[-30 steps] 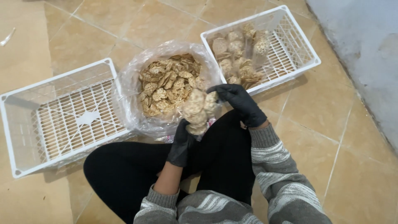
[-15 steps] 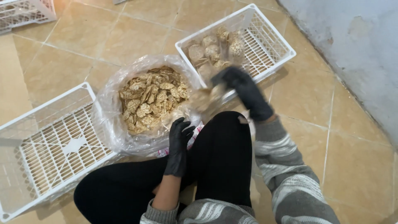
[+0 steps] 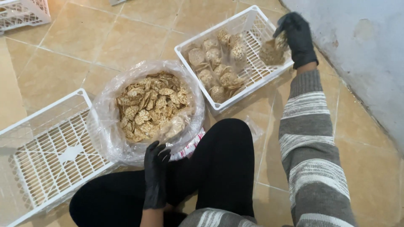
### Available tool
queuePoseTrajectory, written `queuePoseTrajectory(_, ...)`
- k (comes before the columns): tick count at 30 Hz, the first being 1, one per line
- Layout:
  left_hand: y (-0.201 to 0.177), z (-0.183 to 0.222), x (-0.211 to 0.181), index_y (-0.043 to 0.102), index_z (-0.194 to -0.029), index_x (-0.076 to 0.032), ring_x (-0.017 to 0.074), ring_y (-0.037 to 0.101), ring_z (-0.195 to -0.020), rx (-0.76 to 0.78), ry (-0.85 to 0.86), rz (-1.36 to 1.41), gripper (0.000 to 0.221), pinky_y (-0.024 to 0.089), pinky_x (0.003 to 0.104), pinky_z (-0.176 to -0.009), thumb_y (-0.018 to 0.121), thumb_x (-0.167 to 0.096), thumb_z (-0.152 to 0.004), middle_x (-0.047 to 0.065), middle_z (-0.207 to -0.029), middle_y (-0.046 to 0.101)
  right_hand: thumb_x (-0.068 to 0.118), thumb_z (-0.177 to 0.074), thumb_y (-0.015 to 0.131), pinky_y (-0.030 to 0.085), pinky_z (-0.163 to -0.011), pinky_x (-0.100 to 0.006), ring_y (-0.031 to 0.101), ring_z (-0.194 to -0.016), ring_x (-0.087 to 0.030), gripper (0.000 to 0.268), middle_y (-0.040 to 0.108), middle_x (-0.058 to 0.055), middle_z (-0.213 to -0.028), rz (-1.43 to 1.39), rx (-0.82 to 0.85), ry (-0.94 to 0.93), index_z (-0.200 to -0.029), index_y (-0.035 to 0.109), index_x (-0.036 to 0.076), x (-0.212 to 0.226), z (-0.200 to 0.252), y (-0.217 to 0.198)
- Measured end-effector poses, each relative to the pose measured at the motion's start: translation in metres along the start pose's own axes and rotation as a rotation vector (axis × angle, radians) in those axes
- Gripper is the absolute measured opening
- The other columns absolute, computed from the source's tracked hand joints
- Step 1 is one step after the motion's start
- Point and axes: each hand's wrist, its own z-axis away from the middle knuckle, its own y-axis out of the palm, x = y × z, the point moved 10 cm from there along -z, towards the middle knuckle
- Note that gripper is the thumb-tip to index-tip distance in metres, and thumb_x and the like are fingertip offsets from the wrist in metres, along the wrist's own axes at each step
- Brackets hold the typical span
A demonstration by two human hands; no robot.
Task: Sorting and inspecting dried food items from a large plastic bag into plastic crates
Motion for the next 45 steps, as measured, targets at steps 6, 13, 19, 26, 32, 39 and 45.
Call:
queuePoseTrajectory(6, 0.001, 0.022, -0.017, 0.057, -0.129, -0.011, 0.0302, 0.069, -0.094, -0.025, 0.05, 0.015, 0.038, 0.052, 0.039, -0.088, 0.057, -0.013, -0.092, 0.011, -0.111, 0.07, 0.006, -0.112, 0.053, 0.053, -0.086, -0.034, 0.066, -0.09, -0.019, 0.019, 0.069, -0.007, -0.094, 0.222, 0.052, 0.05, -0.103, 0.07, 0.007, -0.079, 0.019, 0.02)
queuePoseTrajectory(13, -0.01, -0.002, -0.011, 0.058, -0.126, -0.01, 0.0282, 0.069, -0.089, -0.019, 0.064, -0.002, 0.039, 0.052, 0.037, -0.083, 0.059, -0.011, -0.088, 0.014, -0.112, 0.07, 0.012, -0.106, 0.057, 0.054, -0.083, -0.029, 0.066, -0.084, -0.013, 0.015, 0.071, -0.005, -0.09, 0.032, 0.241, 0.397, -0.104, 0.072, 0.009, -0.128, 0.033, 0.094)
queuePoseTrajectory(19, -0.024, -0.014, -0.008, 0.057, -0.129, -0.008, 0.0326, 0.07, -0.091, 0.024, 0.095, 0.045, 0.04, 0.052, 0.041, -0.085, 0.059, -0.019, -0.091, 0.019, -0.114, 0.069, 0.029, -0.096, 0.066, 0.05, -0.101, -0.037, 0.07, -0.113, -0.022, 0.018, 0.078, -0.002, -0.111, 0.471, 0.145, 0.414, -0.1, 0.082, 0.021, -0.186, 0.022, 0.091)
queuePoseTrajectory(26, -0.065, 0.012, -0.077, 0.06, -0.12, -0.001, 0.0351, 0.071, -0.093, 0.002, 0.334, 0.004, 0.034, 0.057, 0.041, -0.091, 0.059, -0.009, -0.086, 0.021, -0.111, 0.07, 0.025, -0.089, 0.075, 0.054, -0.08, -0.034, 0.071, -0.088, -0.021, 0.023, 0.078, -0.004, -0.101, 0.649, -0.03, 0.152, -0.11, 0.08, 0.018, -0.216, 0.018, 0.052)
queuePoseTrajectory(32, -0.082, 0.09, -0.17, 0.068, -0.104, -0.004, 0.0234, 0.068, -0.099, -0.104, 0.797, -0.435, 0.012, 0.055, 0.035, -0.095, 0.063, -0.009, -0.095, 0.012, -0.104, 0.071, -0.003, -0.081, 0.079, 0.052, -0.078, -0.039, 0.063, -0.095, -0.029, 0.047, 0.066, -0.014, -0.115, 0.561, -0.289, -0.265, -0.126, 0.068, 0.003, -0.034, 0.02, 0.074)
queuePoseTrajectory(39, -0.045, 0.122, -0.169, 0.07, -0.078, -0.014, 0.0381, 0.067, -0.075, -0.203, 0.801, -1.573, 0.025, 0.044, 0.051, -0.065, 0.061, -0.035, -0.088, 0.014, -0.079, 0.071, 0.014, -0.108, 0.054, 0.026, -0.114, -0.051, 0.065, -0.12, -0.042, 0.03, 0.072, -0.021, -0.126, 0.78, -0.475, -0.479, -0.129, 0.067, -0.003, 0.149, 0.088, 0.182)
queuePoseTrajectory(45, -0.099, -0.05, -0.002, 0.081, -0.091, -0.017, 0.0383, 0.073, -0.095, -0.158, 0.666, -1.883, 0.045, 0.051, 0.05, -0.078, 0.059, -0.056, -0.084, 0.014, -0.089, 0.078, 0.019, -0.103, 0.057, 0.046, -0.1, -0.045, 0.064, -0.102, -0.035, 0.032, 0.071, -0.015, -0.112, 0.47, -0.178, -0.737, -0.125, 0.073, 0.003, 0.178, 0.149, 0.33)
